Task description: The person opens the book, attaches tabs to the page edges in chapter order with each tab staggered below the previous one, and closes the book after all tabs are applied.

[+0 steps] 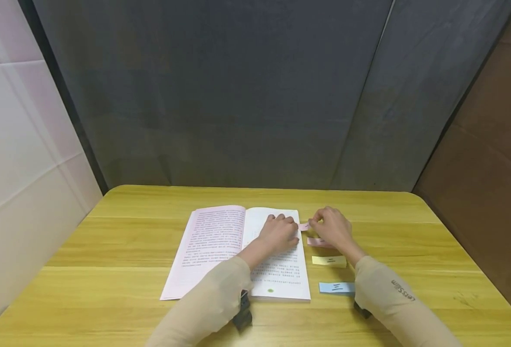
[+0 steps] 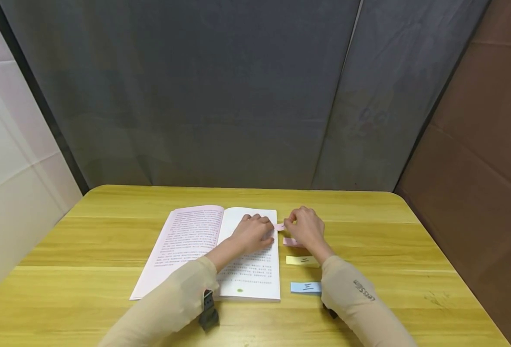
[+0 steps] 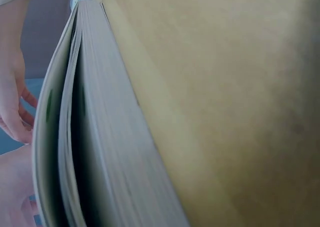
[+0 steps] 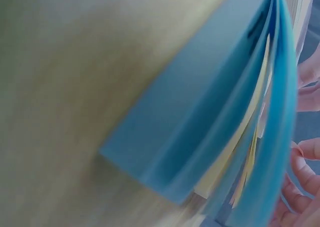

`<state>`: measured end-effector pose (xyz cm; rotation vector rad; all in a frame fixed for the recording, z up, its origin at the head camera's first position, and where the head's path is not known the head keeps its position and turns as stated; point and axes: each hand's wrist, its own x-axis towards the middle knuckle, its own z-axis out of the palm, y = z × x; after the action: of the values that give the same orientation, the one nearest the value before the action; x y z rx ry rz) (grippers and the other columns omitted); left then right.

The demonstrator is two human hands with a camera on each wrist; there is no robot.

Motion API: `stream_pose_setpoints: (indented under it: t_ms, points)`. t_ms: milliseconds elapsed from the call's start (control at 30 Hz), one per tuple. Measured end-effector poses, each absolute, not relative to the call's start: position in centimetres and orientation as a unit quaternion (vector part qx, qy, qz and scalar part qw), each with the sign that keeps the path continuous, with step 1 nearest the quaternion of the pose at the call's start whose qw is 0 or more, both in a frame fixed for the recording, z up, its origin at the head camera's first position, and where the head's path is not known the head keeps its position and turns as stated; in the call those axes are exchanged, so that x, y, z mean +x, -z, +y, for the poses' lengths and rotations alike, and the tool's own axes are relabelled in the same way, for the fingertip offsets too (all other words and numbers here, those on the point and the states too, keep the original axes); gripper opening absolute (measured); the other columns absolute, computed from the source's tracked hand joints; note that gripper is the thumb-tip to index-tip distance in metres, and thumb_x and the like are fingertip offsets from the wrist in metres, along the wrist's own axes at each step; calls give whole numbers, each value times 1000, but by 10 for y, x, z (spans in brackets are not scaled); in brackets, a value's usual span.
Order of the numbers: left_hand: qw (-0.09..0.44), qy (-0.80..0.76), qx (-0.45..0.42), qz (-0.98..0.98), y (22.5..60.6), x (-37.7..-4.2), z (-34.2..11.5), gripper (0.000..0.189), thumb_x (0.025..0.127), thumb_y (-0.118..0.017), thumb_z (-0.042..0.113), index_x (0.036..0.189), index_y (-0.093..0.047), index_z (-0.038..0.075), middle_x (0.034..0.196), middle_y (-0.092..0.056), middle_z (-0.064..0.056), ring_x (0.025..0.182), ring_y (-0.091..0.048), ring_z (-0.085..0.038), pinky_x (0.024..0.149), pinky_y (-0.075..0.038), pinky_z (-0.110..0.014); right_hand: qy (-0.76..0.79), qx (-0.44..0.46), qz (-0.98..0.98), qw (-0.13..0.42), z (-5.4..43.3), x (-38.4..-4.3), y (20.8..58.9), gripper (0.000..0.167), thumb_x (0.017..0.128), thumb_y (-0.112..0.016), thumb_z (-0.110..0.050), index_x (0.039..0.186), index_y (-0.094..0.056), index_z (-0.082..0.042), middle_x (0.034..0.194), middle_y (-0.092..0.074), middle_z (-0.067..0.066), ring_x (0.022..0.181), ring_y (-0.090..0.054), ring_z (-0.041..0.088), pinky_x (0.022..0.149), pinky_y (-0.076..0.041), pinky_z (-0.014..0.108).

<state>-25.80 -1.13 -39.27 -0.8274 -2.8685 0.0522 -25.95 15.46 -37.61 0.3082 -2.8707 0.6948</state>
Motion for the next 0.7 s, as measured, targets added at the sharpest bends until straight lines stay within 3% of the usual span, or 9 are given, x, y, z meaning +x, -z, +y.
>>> stream_pose_setpoints:
  t_ms: [333, 700]
  points:
    - [68, -34, -282, -956, 391, -257, -9, 27, 81, -55, 38, 96, -64, 17, 90, -57, 5, 83, -49, -15, 77, -35, -37, -225, 98, -966, 83, 157, -262, 377, 15, 79, -60, -26, 74, -64, -12, 87, -56, 4, 71, -47, 20, 55, -38, 36]
    - [35, -48, -285, -957, 390, -257, -4, 29, 82, -55, 37, 102, -63, 18, 97, -57, 4, 91, -48, -16, 87, -32, -42, -218, 95, -969, 73, 164, -264, 382, 15, 79, -59, -27, 72, -62, -14, 83, -54, 4, 68, -46, 20, 53, -36, 34]
